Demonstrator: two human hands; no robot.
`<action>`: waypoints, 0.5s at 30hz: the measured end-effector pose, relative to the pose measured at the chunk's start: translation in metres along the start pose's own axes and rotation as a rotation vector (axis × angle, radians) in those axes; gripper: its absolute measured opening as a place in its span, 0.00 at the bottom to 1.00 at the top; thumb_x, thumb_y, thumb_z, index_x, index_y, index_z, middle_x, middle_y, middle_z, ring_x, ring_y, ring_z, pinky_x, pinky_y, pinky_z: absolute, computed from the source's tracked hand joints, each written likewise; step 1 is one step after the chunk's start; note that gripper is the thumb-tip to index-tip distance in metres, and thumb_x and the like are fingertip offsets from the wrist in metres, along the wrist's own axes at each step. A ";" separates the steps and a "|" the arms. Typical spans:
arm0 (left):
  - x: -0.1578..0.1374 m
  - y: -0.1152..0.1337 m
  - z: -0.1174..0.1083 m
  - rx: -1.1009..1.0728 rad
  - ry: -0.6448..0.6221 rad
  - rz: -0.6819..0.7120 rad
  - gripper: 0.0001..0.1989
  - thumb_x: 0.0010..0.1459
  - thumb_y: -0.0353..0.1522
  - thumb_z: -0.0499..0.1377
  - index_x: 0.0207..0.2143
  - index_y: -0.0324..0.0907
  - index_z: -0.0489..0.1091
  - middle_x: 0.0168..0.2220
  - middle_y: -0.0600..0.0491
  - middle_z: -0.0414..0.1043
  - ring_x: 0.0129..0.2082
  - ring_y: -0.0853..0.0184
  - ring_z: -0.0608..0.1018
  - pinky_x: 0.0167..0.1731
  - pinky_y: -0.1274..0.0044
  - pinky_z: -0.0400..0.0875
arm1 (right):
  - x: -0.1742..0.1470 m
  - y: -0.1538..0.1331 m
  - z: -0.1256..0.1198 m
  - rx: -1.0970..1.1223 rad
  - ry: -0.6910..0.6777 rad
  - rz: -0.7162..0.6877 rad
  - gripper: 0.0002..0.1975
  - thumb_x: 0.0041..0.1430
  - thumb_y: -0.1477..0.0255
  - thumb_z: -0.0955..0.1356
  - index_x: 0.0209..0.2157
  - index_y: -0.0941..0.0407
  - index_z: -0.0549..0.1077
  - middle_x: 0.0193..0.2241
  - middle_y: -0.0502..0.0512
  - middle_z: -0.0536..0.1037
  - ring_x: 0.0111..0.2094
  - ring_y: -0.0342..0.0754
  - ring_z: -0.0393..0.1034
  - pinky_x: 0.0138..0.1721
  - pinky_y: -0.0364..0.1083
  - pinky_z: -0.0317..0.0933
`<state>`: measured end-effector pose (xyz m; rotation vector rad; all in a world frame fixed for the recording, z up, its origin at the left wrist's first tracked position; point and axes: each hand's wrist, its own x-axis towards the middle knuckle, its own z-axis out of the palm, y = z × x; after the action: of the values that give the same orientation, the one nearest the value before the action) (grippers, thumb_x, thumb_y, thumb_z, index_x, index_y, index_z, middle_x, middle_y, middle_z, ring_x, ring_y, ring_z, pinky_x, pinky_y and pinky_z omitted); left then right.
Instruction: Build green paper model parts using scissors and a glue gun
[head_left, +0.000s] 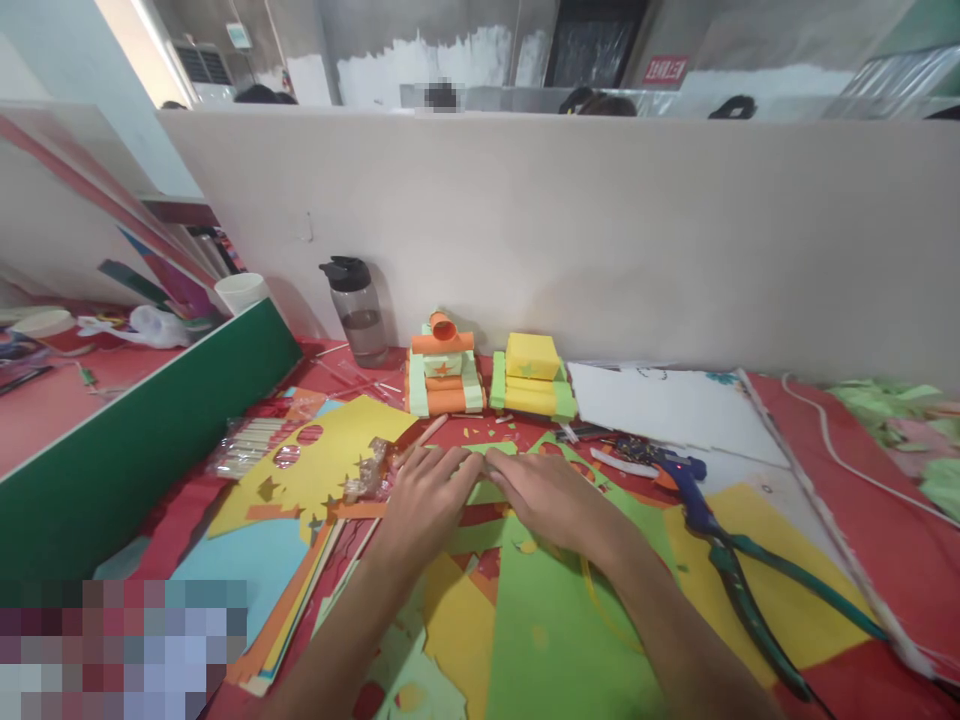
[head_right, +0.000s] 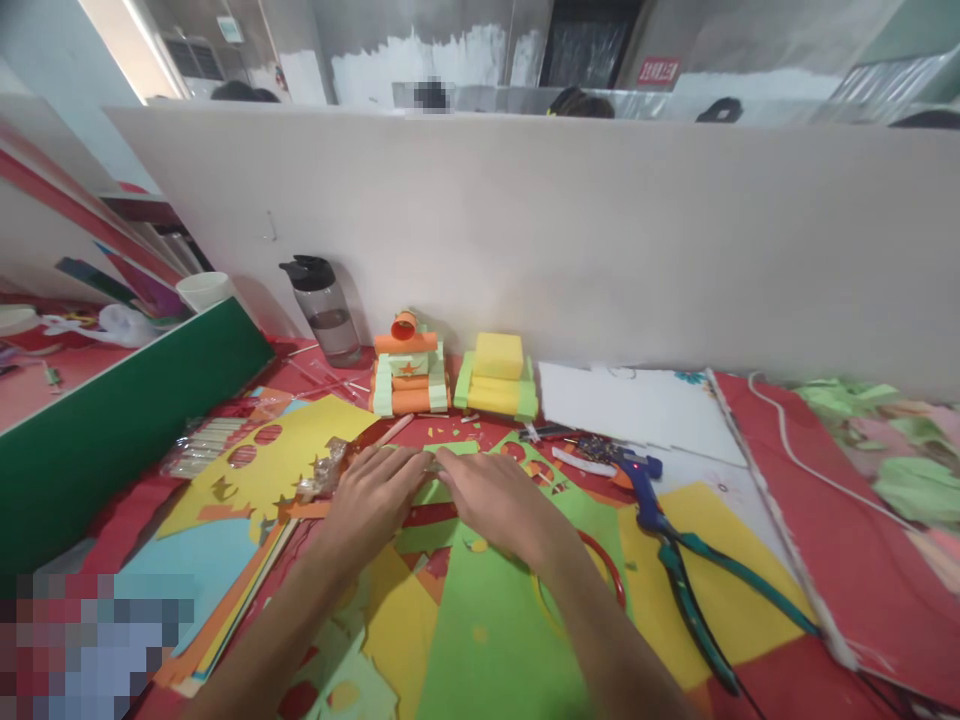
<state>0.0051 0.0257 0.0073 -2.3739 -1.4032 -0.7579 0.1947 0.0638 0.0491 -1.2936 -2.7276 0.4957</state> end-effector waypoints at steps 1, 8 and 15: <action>0.000 -0.001 0.000 -0.007 -0.004 0.002 0.05 0.67 0.28 0.52 0.41 0.42 0.68 0.37 0.52 0.75 0.37 0.63 0.76 0.39 0.71 0.65 | 0.001 0.000 0.001 -0.021 0.001 -0.004 0.15 0.73 0.66 0.55 0.42 0.52 0.71 0.27 0.51 0.77 0.26 0.48 0.67 0.27 0.45 0.44; -0.002 -0.001 -0.001 -0.012 -0.035 0.013 0.04 0.67 0.28 0.54 0.41 0.42 0.68 0.38 0.52 0.74 0.38 0.63 0.76 0.41 0.71 0.66 | 0.002 0.004 0.000 -0.062 0.000 -0.013 0.16 0.73 0.62 0.56 0.41 0.49 0.73 0.25 0.49 0.76 0.24 0.47 0.65 0.25 0.44 0.43; -0.001 0.000 -0.002 0.005 -0.056 -0.003 0.03 0.66 0.29 0.55 0.39 0.43 0.68 0.35 0.53 0.74 0.36 0.62 0.76 0.40 0.70 0.66 | -0.004 0.008 -0.005 0.060 -0.052 0.054 0.18 0.71 0.56 0.58 0.50 0.47 0.73 0.35 0.54 0.81 0.34 0.53 0.74 0.30 0.44 0.52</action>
<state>0.0045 0.0241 0.0082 -2.4069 -1.4290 -0.6933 0.2039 0.0666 0.0517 -1.3614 -2.7026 0.6194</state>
